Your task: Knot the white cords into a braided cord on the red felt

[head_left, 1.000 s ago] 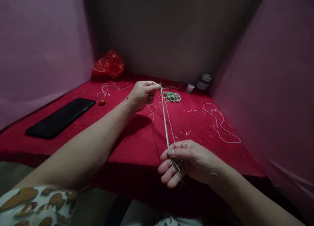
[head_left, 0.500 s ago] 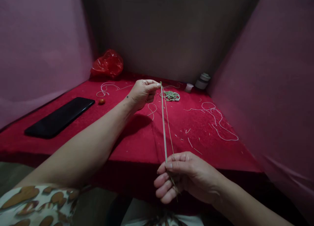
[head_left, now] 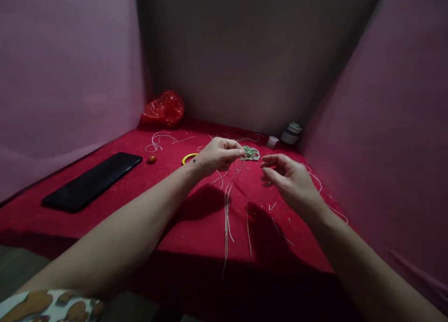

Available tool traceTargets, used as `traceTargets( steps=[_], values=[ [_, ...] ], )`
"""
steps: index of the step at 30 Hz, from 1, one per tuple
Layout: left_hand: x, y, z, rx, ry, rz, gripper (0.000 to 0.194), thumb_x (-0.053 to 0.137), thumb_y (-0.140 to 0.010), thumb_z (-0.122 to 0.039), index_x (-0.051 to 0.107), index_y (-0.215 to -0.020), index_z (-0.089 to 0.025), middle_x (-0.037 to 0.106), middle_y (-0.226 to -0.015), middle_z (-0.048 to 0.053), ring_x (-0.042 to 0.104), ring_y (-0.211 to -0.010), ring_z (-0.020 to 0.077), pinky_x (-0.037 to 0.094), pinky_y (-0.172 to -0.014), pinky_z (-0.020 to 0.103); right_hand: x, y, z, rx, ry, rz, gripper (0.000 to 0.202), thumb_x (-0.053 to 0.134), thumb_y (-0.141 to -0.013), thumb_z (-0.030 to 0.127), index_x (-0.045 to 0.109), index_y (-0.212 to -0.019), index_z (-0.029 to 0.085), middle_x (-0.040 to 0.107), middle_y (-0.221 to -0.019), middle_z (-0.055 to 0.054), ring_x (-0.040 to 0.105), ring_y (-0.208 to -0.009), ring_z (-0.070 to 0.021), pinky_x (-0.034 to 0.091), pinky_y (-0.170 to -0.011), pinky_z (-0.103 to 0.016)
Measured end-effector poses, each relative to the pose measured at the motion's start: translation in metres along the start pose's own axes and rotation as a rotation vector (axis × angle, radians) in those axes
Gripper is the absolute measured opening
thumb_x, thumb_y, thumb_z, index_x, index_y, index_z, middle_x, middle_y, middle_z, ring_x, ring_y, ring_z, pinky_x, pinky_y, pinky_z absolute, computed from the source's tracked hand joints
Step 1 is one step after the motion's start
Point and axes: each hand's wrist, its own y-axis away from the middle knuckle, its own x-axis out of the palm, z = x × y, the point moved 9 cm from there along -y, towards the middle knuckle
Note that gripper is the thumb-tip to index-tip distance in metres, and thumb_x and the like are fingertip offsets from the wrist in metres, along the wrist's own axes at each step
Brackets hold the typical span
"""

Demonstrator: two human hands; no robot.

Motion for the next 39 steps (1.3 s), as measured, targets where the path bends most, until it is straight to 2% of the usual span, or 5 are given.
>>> traceTargets(
  steps=[6, 11, 17, 32, 39],
  values=[
    [0.004, 0.000, 0.004, -0.040, -0.159, 0.013, 0.018, 0.058, -0.076, -0.031, 0.057, -0.072, -0.014, 0.036, -0.044, -0.008, 0.028, -0.035, 0.0020, 0.018, -0.036, 0.019, 0.036, -0.040, -0.014, 0.041, -0.423, 0.142, 0.023, 0.066, -0.066, 0.028, 0.060, -0.080, 0.012, 0.059, -0.067, -0.002, 0.055, -0.052, -0.0105, 0.046, -0.047, -0.025],
    [0.002, -0.002, 0.010, -0.075, -0.213, -0.005, 0.019, 0.058, -0.076, -0.032, 0.057, -0.071, -0.013, 0.037, -0.047, -0.008, 0.028, -0.036, 0.0019, 0.018, -0.036, 0.018, 0.041, -0.049, -0.023, 0.010, -0.455, 0.086, 0.012, 0.064, -0.067, 0.022, 0.058, -0.069, 0.012, 0.055, -0.055, 0.001, 0.051, -0.044, -0.0078, 0.040, -0.042, -0.021],
    [0.000, -0.001, 0.016, -0.156, -0.241, -0.007, 0.017, 0.055, -0.077, -0.030, 0.055, -0.068, -0.015, 0.034, -0.045, -0.008, 0.028, -0.036, 0.0027, 0.019, -0.036, 0.019, 0.046, -0.054, -0.036, 0.022, -0.484, 0.135, 0.012, 0.064, -0.069, 0.024, 0.059, -0.068, 0.013, 0.056, -0.053, 0.001, 0.049, -0.043, -0.0076, 0.038, -0.042, -0.022],
    [-0.002, -0.005, 0.027, -0.146, -0.392, -0.091, 0.025, 0.055, -0.073, -0.033, 0.048, -0.058, -0.015, 0.033, -0.045, -0.007, 0.028, -0.039, 0.0033, 0.020, -0.039, 0.019, 0.045, -0.045, -0.041, -0.007, -0.356, 0.088, 0.015, 0.056, -0.074, 0.025, 0.062, -0.070, 0.012, 0.057, -0.052, 0.000, 0.050, -0.045, -0.0081, 0.041, -0.047, -0.023],
    [0.002, -0.007, 0.022, -0.047, -0.617, -0.147, 0.017, 0.051, -0.068, -0.024, 0.053, -0.055, -0.013, 0.042, -0.049, -0.004, 0.035, -0.050, 0.0068, 0.026, -0.048, 0.021, 0.045, -0.043, -0.044, -0.024, -0.058, -0.006, 0.014, 0.053, -0.073, 0.021, 0.063, -0.072, 0.012, 0.059, -0.054, -0.002, 0.052, -0.045, -0.0095, 0.040, -0.046, -0.021]
  ],
)
